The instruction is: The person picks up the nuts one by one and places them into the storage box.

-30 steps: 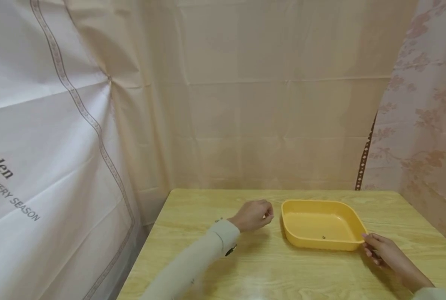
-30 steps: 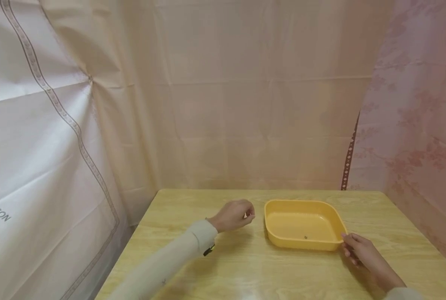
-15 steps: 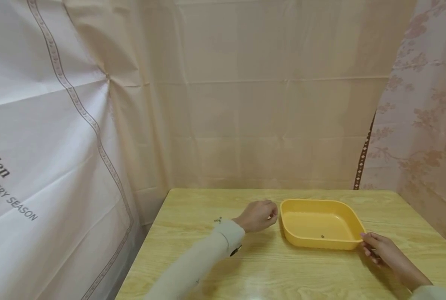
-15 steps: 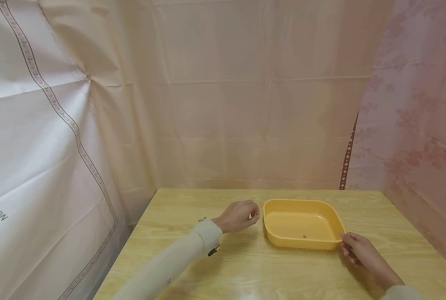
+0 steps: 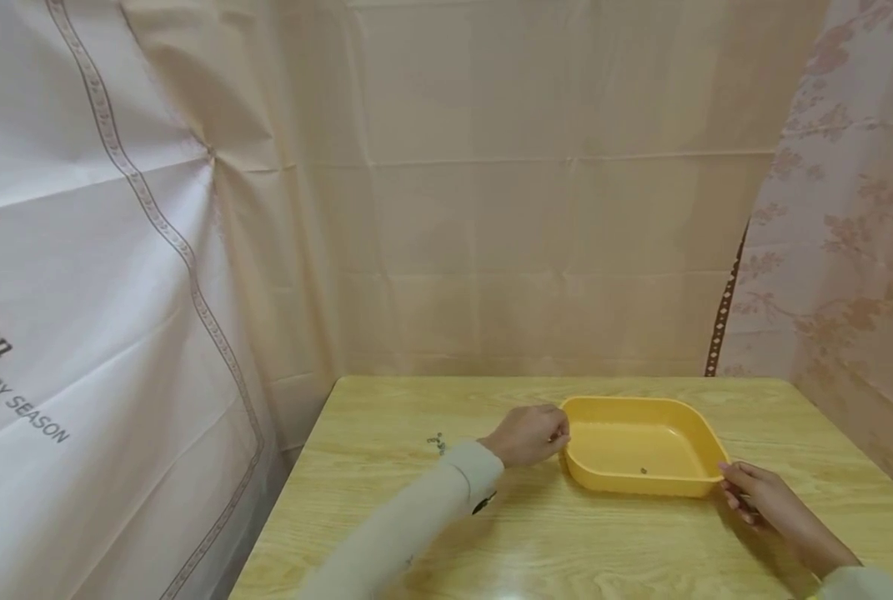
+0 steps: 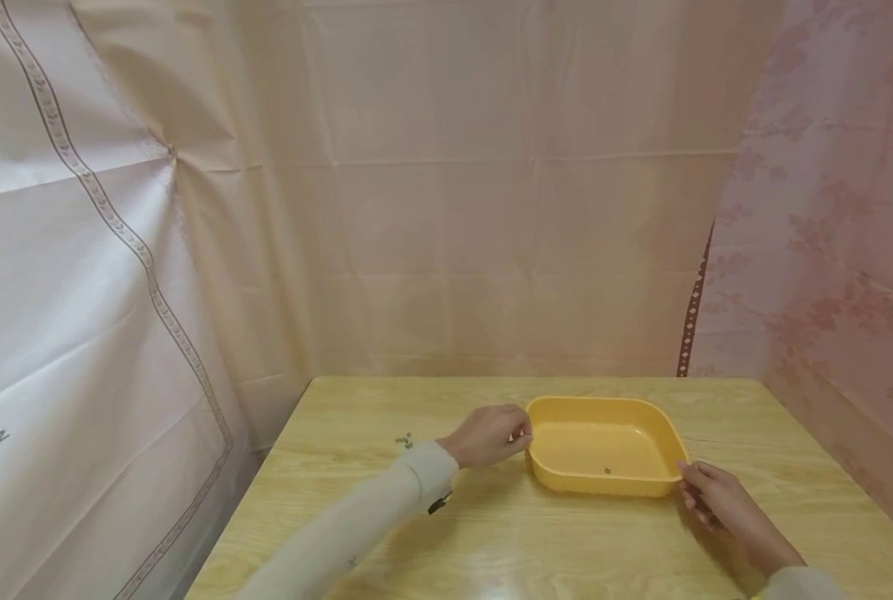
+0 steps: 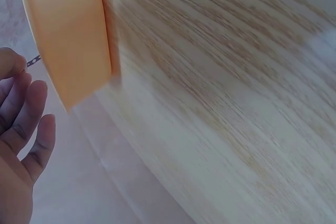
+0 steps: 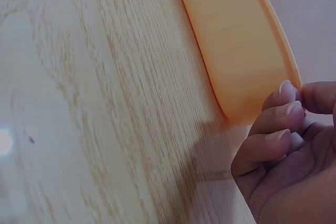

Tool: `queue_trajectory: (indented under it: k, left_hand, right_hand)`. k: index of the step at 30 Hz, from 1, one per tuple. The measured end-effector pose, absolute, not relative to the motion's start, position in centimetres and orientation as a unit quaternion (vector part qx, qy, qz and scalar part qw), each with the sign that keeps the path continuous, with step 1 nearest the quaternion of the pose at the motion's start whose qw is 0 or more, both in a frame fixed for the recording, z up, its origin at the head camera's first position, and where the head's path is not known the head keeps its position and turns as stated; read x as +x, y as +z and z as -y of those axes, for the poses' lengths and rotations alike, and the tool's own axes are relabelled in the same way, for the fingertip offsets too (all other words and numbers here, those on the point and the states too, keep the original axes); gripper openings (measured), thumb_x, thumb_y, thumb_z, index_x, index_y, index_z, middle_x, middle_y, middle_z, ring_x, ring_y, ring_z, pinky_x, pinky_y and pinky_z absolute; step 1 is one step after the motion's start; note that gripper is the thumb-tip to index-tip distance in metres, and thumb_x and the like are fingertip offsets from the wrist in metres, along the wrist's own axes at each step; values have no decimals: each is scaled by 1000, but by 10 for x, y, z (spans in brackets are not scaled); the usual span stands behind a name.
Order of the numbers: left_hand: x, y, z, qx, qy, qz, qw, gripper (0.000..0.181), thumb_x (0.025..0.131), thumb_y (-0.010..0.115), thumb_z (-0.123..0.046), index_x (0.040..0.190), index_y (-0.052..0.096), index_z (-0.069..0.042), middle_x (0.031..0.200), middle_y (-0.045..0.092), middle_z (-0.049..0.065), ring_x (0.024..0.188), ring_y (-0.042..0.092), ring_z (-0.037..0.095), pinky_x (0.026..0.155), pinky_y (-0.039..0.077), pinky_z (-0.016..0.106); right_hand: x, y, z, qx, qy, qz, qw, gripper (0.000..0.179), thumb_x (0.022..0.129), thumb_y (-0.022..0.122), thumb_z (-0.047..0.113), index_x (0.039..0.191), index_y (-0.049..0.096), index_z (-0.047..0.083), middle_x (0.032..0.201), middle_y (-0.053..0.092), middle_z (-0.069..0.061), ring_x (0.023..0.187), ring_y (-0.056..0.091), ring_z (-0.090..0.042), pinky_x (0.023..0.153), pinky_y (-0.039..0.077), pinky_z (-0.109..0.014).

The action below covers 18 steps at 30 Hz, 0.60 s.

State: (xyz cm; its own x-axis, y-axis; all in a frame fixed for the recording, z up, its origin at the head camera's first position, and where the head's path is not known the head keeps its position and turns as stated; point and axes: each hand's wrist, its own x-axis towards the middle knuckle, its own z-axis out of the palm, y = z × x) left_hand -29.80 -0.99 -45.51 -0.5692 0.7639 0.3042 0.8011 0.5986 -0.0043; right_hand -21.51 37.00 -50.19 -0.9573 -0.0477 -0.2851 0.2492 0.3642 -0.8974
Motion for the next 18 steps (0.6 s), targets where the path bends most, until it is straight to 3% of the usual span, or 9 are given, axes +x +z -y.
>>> queue_trajectory:
  k: [8, 18]
  left_hand:
    - [-298, -462, 0, -436, -54, 893, 98, 13, 104, 64, -29, 106, 73, -20, 97, 68, -12, 75, 55, -8, 66, 44, 7]
    - [-294, -465, -12, -433, -46, 897, 82, 14, 104, 64, -30, 106, 76, -21, 95, 69, -14, 71, 52, -8, 63, 42, 8]
  right_hand:
    - [-215, -501, -371, 63, -558, -816, 135, 43, 111, 39, 44, 95, 54, 7, 76, 52, 2, 58, 47, -9, 53, 45, -26]
    - [-214, -501, -370, 49, -564, -814, 134, 42, 112, 39, 42, 93, 52, 7, 75, 51, 2, 57, 47, -9, 52, 45, -26]
